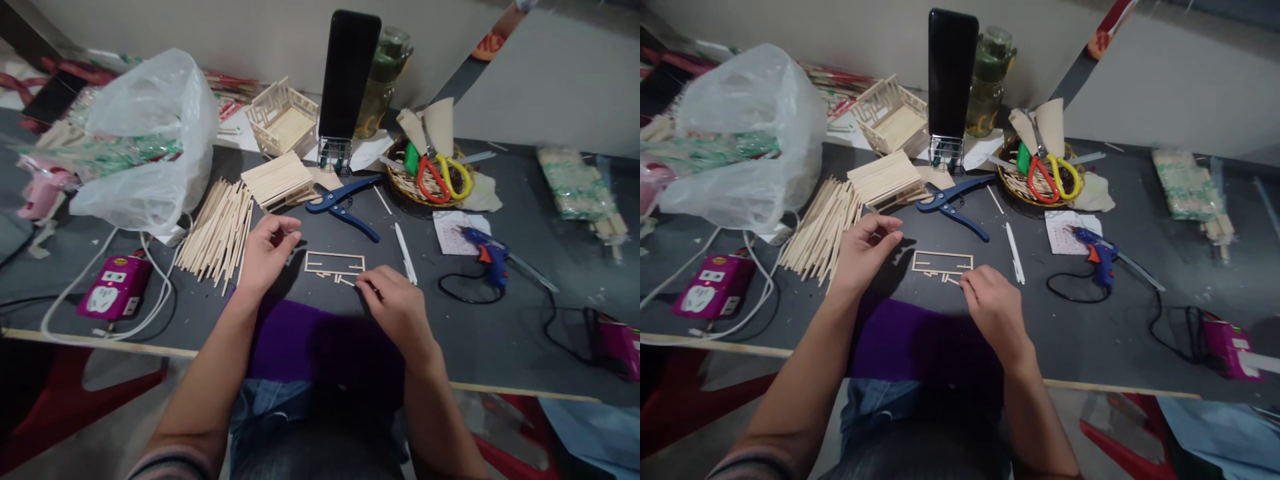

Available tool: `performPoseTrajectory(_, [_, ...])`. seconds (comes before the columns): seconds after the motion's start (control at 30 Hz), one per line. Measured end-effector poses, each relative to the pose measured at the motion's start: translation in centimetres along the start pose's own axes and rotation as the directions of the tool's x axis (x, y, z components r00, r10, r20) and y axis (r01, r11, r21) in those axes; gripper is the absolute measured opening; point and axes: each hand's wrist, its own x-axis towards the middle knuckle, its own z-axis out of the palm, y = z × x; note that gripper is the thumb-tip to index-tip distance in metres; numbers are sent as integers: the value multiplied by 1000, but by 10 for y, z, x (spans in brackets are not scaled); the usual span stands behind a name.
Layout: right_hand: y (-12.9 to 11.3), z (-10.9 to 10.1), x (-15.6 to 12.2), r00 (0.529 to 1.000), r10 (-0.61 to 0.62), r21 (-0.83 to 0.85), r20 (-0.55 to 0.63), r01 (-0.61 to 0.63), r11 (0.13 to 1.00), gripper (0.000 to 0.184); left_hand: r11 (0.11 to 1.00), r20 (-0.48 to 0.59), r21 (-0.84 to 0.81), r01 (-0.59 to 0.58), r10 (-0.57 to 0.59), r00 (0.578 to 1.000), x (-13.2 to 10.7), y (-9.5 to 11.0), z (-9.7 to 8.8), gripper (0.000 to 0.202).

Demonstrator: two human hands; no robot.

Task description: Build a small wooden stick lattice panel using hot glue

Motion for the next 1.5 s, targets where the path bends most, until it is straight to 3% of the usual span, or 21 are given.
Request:
performPoseTrajectory(0.37, [-9, 20, 5, 986, -136, -122, 98, 147, 982, 14, 994, 42, 94, -52, 48, 998, -2, 5, 1, 6])
performPoseTrajectory(1.1, [-14, 26, 7, 972, -199, -178, 129, 220, 959, 15, 997, 34, 52, -50, 48, 998, -2, 3, 1, 7])
performPoseTrajectory(1.33, [-16, 23, 7, 966, -186, -61, 181, 200, 978, 13, 998, 43, 56, -38, 36, 998, -2, 2, 2, 7])
performPoseTrajectory(1.5, [-15, 14, 17, 974, -175, 40, 142, 171, 984, 14, 998, 60, 58, -38, 35, 998, -2, 1, 2, 8])
